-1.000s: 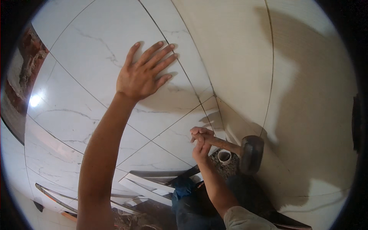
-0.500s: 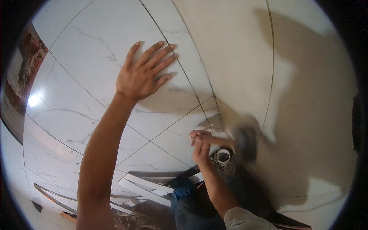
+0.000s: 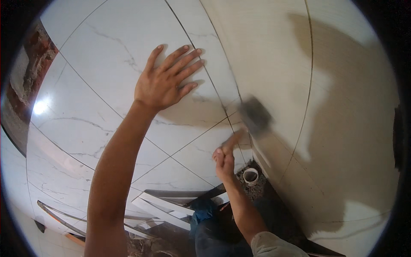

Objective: The person taps a wall tile into position using a rubber mallet, clears excess mortar along the joints by hand, wipes the tiled wall with a cloth, and fits tile pieces onto the wall by hand.

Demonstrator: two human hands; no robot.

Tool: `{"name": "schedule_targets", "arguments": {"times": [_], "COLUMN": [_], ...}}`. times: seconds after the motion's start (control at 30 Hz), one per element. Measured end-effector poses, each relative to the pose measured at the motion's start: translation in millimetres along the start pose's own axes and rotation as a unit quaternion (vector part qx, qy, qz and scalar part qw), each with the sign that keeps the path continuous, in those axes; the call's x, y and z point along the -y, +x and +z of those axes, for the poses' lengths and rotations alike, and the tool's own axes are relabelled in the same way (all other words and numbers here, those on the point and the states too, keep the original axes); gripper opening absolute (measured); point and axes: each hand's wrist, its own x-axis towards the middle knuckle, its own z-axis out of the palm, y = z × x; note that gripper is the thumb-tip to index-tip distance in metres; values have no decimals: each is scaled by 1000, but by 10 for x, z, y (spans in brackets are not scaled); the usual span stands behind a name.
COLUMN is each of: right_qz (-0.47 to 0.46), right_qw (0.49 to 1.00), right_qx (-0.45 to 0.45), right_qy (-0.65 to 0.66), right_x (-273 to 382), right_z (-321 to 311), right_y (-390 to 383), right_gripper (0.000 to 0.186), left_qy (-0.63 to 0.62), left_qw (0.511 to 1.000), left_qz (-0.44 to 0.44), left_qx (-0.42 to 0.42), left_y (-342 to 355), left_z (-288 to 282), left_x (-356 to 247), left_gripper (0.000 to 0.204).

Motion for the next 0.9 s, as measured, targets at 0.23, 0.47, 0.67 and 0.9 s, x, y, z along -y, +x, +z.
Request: {"name": "schedule_targets", "arguments": {"times": [0.23, 0.47, 0.67, 0.9], "right_qz": [-124, -51, -102, -48], "right_qw": [991, 997, 986, 996], "right_qx": [-55, -61, -65, -42], "right_qy": [13, 7, 118, 60], "right_x": [-20, 326, 471, 615], "right_z": [59, 126, 231, 230], "right_y": [125, 108, 349, 362], "right_gripper": [20, 23, 28, 25], "left_qy": [0, 8, 19, -1], "left_qw": [1000, 1000, 999, 1000], "left_qz": [-5, -5, -1, -6], "left_qx": [0, 12, 32, 18], "left_y": [9, -10, -28, -39], "left_z": [-1, -43, -41, -40], "left_x": [-24, 0, 8, 28], "left_gripper": [53, 52, 52, 51]}}
